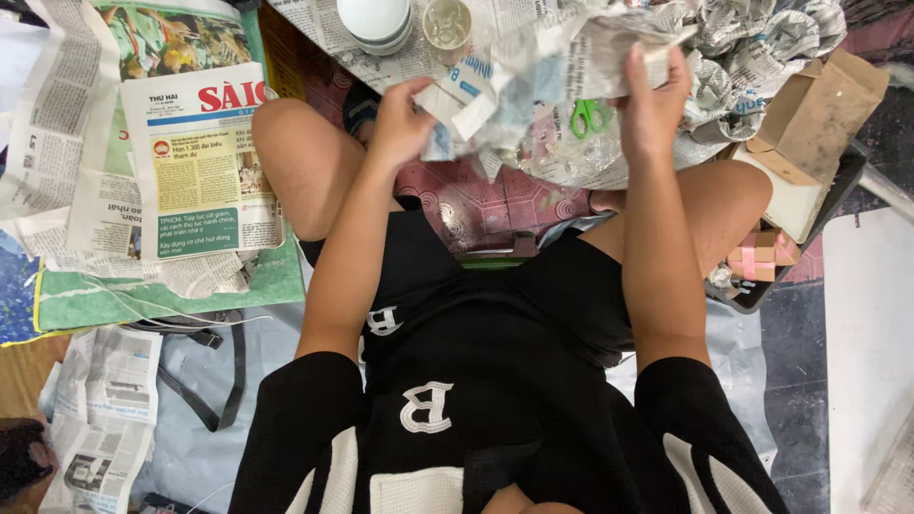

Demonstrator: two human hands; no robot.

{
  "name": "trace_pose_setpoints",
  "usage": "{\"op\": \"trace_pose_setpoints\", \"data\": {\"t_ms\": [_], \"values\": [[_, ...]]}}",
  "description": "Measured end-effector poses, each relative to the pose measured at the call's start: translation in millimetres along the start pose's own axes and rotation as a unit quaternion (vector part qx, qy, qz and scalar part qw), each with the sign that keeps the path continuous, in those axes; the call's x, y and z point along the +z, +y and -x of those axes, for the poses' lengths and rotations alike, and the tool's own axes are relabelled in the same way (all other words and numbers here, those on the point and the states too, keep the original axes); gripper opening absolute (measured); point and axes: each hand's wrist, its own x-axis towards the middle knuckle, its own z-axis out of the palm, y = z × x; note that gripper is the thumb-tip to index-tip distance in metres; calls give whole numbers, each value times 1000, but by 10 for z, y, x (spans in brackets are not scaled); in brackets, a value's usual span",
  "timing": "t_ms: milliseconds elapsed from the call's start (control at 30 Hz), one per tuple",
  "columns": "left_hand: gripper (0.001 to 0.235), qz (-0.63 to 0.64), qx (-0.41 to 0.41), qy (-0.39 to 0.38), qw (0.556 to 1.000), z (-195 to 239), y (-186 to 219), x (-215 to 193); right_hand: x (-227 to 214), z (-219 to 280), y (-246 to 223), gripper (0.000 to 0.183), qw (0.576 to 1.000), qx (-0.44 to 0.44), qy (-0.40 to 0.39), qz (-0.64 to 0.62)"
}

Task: The person sits cross-legged and wraps small white ceramic bowls with newspaper sheets. They fold the paper around each bowl, tuck the edges, and place the wrapped items into a black plastic crate. The process is repeated for multiple bowls.

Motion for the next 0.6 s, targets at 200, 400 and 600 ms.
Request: {"op": "trace_pose_setpoints", "data": {"t_ms": [200, 400, 600], "values": [[22, 2, -8, 98, 995, -39, 164, -109, -252, -35, 57, 26, 998, 64, 7, 28], [25, 106, -7, 94, 990, -48, 368, -142, -244, -82, 70, 29, 999, 22, -24, -38], [20, -9, -17, 92, 996, 6, 488, -163, 2, 159, -256, 89, 981, 26, -186, -52]]}}
